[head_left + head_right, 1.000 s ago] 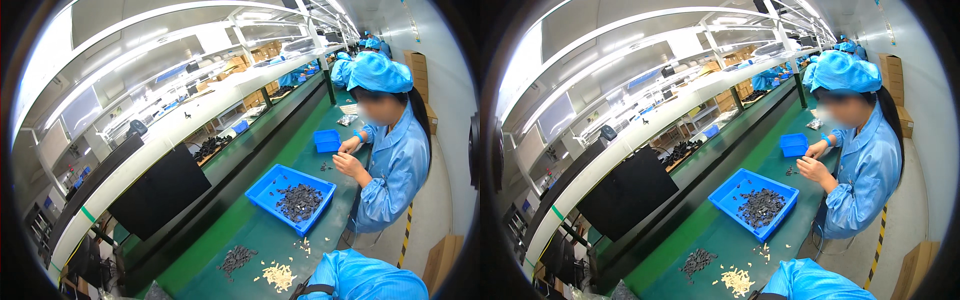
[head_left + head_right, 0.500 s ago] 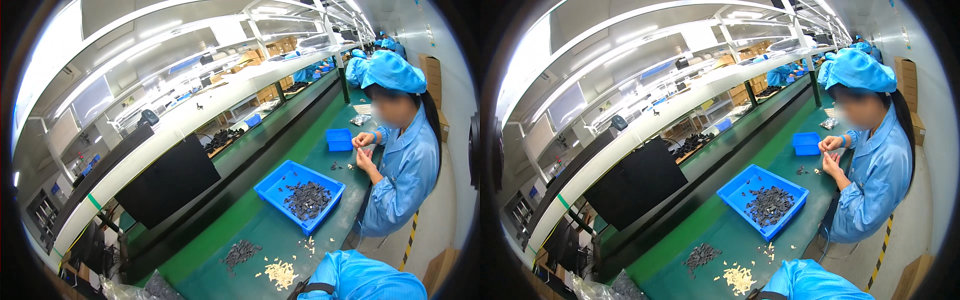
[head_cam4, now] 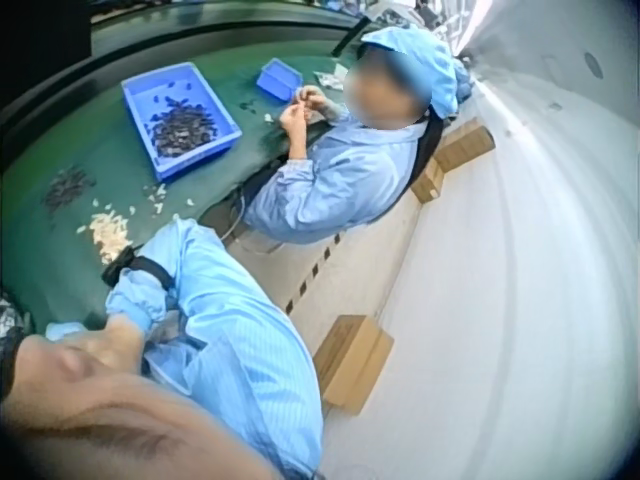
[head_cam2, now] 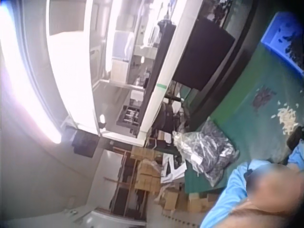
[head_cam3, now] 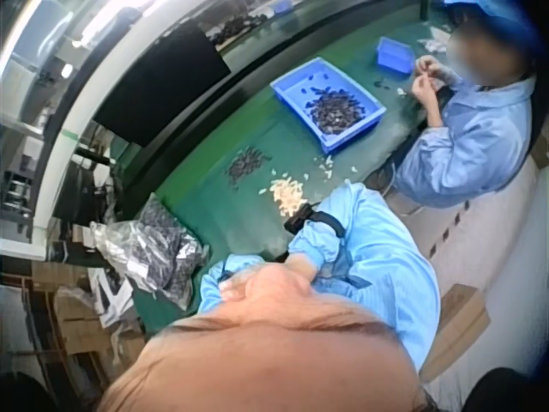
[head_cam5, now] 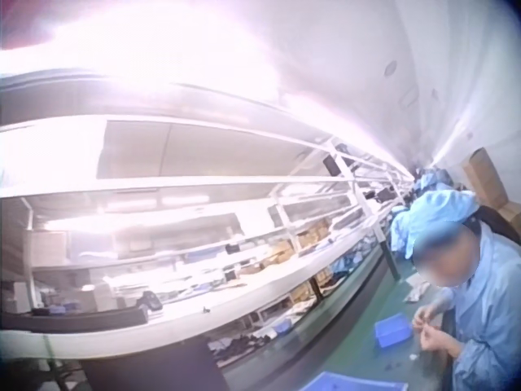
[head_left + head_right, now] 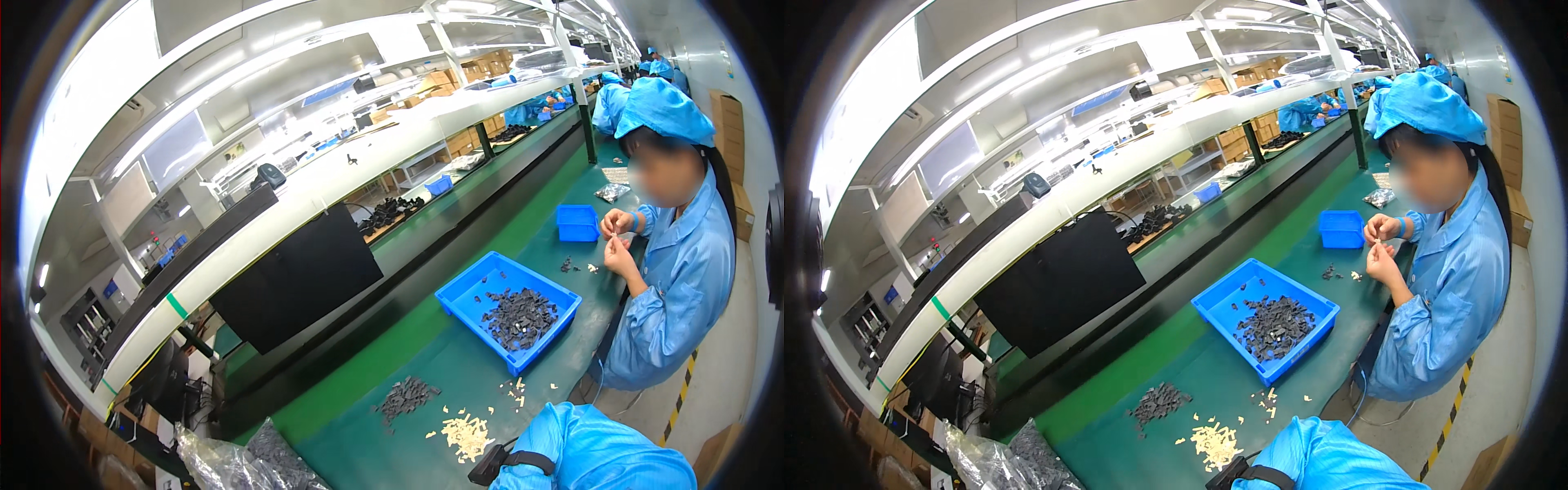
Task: Assembling small plastic and rubber components by hand at a factory workbench.
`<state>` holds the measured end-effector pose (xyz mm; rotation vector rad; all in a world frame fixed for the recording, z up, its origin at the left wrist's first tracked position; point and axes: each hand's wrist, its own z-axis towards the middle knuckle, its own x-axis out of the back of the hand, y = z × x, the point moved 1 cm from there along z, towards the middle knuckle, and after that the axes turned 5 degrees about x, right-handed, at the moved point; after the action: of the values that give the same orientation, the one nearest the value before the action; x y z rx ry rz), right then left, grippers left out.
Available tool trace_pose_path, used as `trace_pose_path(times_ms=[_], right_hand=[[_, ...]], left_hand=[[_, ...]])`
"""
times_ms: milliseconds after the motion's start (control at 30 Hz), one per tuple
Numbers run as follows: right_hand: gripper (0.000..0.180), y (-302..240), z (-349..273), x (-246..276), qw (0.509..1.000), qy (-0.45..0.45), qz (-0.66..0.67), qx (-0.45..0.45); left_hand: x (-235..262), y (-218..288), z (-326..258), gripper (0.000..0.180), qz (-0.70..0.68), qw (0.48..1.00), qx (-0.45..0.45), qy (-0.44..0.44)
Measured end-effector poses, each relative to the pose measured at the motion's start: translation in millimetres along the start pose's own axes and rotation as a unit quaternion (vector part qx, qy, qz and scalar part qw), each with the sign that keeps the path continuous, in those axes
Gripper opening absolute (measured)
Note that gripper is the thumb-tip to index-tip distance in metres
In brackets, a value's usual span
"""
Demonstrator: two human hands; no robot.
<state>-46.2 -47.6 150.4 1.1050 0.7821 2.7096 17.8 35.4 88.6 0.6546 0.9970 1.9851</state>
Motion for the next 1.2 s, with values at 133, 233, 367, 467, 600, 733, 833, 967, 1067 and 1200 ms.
trace_pose_path(times_ms=[133,233,367,467,600,733,833,967,1067,1200], right_hand=[[0.050,-0.1,-2.5,6.2,0.992,0.004,0.118,0.036],[0.047,6.4,-2.2,6.4,0.976,0.001,0.210,0.058],[0.043,3.9,-4.2,4.7,0.938,0.007,0.329,0.108],[0.041,4.1,-3.0,4.2,0.902,0.005,0.409,0.135],[0.037,0.8,3.4,4.9,0.844,0.000,0.508,0.169],[0.034,-4.0,15.7,8.0,0.774,-0.008,0.600,0.203],[0.031,-1.9,45.0,10.6,0.715,-0.017,0.664,0.219],[0.029,-66.1,52.2,-6.9,0.630,-0.033,0.736,0.244],[0.027,-45.6,66.3,-103.8,0.565,-0.044,0.783,0.256],[0.019,-68.8,71.1,-120.8,0.203,-0.025,0.944,0.257]], left_hand=[[1.4,0.2,-0.3,0.054,0.003,1.000,-0.005,-0.004],[-4.7,3.4,3.5,0.054,0.010,1.000,-0.007,-0.016],[6.2,3.0,-2.0,0.054,0.022,1.000,-0.008,-0.006],[6.7,3.5,-4.4,0.054,0.023,1.000,-0.010,-0.009],[5.9,1.5,-4.1,0.055,0.023,1.000,-0.010,-0.011],[6.4,3.5,-6.2,0.055,0.027,1.000,-0.010,-0.008],[4.8,4.1,-7.8,0.055,0.026,1.000,-0.011,-0.013],[9.5,-0.2,-10.8,0.055,0.021,1.000,-0.011,-0.008],[13.5,-3.9,-10.7,0.056,0.020,1.000,-0.016,-0.007],[8.0,15.4,31.3,0.057,0.046,0.984,0.164,0.057]])
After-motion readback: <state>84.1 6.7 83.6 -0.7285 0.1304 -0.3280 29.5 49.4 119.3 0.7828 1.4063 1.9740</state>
